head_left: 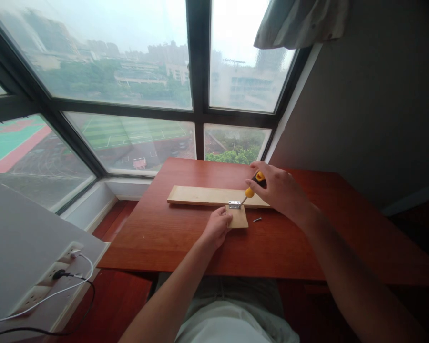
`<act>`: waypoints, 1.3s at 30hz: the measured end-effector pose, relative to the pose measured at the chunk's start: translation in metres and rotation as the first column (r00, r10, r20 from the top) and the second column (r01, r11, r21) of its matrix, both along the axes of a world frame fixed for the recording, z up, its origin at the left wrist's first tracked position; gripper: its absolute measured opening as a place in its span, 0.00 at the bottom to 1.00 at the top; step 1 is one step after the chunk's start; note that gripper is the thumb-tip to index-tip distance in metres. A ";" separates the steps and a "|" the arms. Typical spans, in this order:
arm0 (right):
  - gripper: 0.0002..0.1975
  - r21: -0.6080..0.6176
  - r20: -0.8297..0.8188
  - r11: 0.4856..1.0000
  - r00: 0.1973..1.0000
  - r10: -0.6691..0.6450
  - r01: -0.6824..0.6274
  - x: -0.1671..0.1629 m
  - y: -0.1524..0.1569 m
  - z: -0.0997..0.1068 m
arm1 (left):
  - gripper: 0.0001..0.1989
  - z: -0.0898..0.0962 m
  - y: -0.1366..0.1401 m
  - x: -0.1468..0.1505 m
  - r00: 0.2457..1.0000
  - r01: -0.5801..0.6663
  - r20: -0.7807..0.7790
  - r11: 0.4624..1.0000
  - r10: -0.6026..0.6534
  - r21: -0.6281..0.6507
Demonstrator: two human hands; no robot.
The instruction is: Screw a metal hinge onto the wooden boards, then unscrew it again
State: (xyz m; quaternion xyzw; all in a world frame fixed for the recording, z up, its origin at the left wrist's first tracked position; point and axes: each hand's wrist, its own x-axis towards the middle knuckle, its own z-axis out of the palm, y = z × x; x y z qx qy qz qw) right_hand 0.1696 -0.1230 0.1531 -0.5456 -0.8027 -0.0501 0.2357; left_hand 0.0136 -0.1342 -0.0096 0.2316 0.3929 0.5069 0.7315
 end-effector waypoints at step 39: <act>0.15 0.035 -0.010 0.999 1.000 0.004 -0.003 -0.001 -0.012 0.002 | 0.15 0.001 0.000 0.000 1.000 -0.002 0.010 1.000 0.002 0.003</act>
